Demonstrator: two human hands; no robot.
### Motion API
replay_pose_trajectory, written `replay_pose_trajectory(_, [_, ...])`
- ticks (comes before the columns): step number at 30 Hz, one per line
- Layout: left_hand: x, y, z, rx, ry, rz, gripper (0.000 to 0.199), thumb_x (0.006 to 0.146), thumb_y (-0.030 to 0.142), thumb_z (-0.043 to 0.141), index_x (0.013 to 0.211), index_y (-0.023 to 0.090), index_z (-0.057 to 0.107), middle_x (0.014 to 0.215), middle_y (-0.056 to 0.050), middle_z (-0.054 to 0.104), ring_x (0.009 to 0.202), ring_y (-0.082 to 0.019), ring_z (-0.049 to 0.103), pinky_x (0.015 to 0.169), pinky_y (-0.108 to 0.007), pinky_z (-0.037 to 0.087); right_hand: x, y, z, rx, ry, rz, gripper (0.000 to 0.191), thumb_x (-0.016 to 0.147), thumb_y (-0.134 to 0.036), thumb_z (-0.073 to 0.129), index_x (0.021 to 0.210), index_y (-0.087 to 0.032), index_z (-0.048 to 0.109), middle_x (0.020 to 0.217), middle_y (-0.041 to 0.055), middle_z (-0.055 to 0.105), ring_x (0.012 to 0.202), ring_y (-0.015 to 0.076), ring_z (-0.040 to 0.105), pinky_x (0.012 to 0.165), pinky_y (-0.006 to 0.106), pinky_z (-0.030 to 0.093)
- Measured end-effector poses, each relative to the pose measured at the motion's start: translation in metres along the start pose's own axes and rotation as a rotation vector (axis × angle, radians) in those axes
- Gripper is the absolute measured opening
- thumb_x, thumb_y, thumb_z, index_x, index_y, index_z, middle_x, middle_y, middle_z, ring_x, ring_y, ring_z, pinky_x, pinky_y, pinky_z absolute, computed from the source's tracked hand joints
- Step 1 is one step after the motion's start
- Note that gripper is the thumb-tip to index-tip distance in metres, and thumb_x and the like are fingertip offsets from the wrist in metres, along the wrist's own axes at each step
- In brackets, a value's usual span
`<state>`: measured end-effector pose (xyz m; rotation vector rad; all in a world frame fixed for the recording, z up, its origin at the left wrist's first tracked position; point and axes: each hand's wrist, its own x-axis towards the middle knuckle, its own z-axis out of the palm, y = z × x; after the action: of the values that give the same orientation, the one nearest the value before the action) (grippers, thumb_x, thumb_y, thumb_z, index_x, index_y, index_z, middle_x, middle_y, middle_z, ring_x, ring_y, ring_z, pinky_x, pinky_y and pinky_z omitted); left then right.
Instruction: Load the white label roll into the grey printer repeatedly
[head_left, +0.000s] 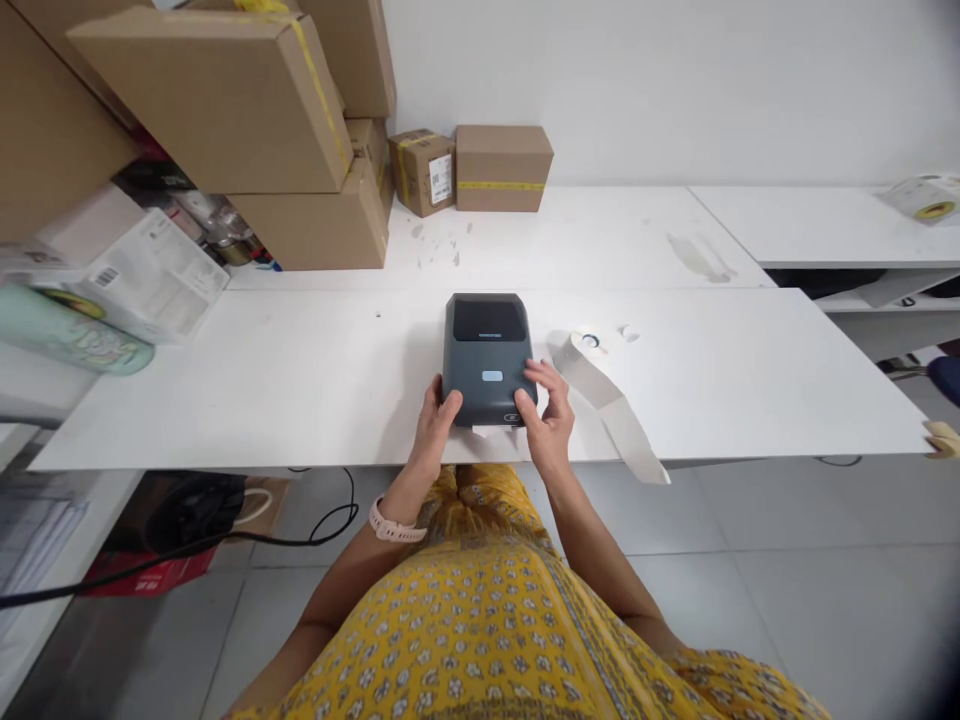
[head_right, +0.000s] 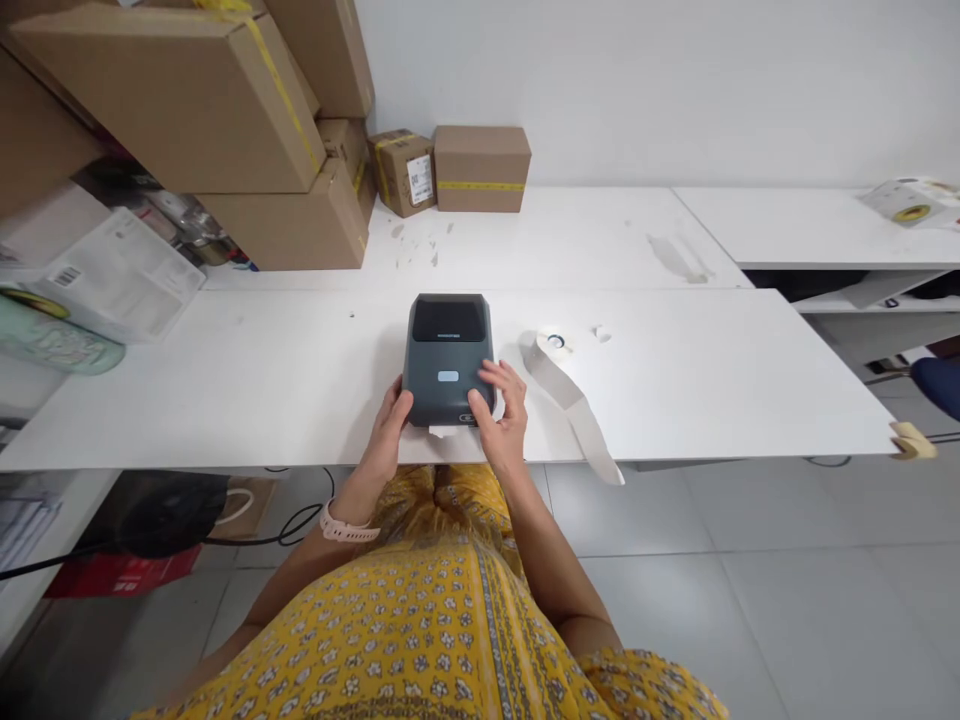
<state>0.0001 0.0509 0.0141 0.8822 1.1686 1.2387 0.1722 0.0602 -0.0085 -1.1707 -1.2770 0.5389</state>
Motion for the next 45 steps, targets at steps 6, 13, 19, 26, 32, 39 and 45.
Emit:
replay_pose_trajectory(6, [0.010,0.007,0.007,0.046,0.004,0.000,0.069,0.085,0.050,0.070,0.144,0.024,0.048,0.151,-0.012,0.053,0.140,-0.031,0.049,0.117,-0.047,0.040,0.001,0.014,0.001,0.284,-0.186,0.450,0.085,0.087,-0.059,0.062,0.158,-0.029,0.025,0.168,0.0103,0.028,0.153,0.0301,0.032,0.123,0.056,0.032])
replay_pose_trajectory(13, [0.016,-0.011,0.005,0.107,0.084,0.088,0.068,0.082,0.052,0.071,0.139,0.021,0.051,0.144,-0.013,0.059,0.133,-0.031,0.056,0.111,-0.046,0.046,-0.003,0.016,0.006,0.280,-0.160,0.415,0.085,0.086,-0.061,0.063,0.156,-0.028,0.029,0.163,0.0114,0.036,0.150,0.0319,0.037,0.123,0.056,0.032])
replay_pose_trajectory(19, [0.017,-0.014,0.003,0.195,0.094,0.143,0.066,0.082,0.056,0.069,0.135,0.020,0.053,0.137,-0.014,0.061,0.124,-0.029,0.059,0.105,-0.046,0.049,-0.004,0.016,0.010,0.256,-0.120,0.333,0.079,0.087,-0.062,0.060,0.153,-0.028,0.033,0.160,0.0120,0.040,0.147,0.0318,0.040,0.121,0.056,0.034])
replay_pose_trajectory(26, [-0.042,-0.022,-0.003,0.397,0.248,0.172,0.028,0.092,0.046,0.058,0.085,0.020,0.064,0.083,-0.002,0.065,0.079,-0.015,0.060,0.075,-0.030,0.049,-0.002,0.012,0.010,0.181,-0.086,0.240,0.076,0.089,-0.061,0.058,0.153,-0.029,0.035,0.162,0.0107,0.035,0.149,0.0318,0.035,0.122,0.054,0.032])
replay_pose_trajectory(32, [-0.038,-0.019,0.024,0.090,-0.119,-0.271,0.038,0.083,0.051,0.065,0.083,0.015,0.075,0.070,-0.005,0.072,0.053,-0.012,0.058,0.053,-0.026,0.041,0.001,0.012,0.005,0.185,-0.125,0.218,0.075,0.089,-0.060,0.060,0.152,-0.027,0.037,0.160,0.0106,0.039,0.148,0.0303,0.036,0.122,0.052,0.033])
replay_pose_trajectory(39, [-0.035,-0.020,0.037,0.044,-0.064,-0.231,0.042,0.079,0.056,0.069,0.081,0.015,0.077,0.074,-0.010,0.078,0.055,-0.017,0.066,0.056,-0.031,0.048,0.000,0.009,0.003,0.181,-0.137,0.221,0.072,0.090,-0.058,0.058,0.152,-0.026,0.037,0.160,0.0111,0.041,0.148,0.0290,0.039,0.122,0.050,0.034])
replay_pose_trajectory(45, [-0.033,-0.023,0.024,0.129,-0.164,-0.193,0.045,0.079,0.061,0.068,0.077,0.016,0.075,0.073,-0.009,0.077,0.054,-0.017,0.066,0.057,-0.031,0.050,0.009,-0.027,-0.006,-0.248,-0.192,-0.057,0.036,0.097,-0.047,0.051,0.129,-0.035,0.061,0.167,-0.0034,0.029,0.157,0.0308,0.018,0.127,0.061,0.015])
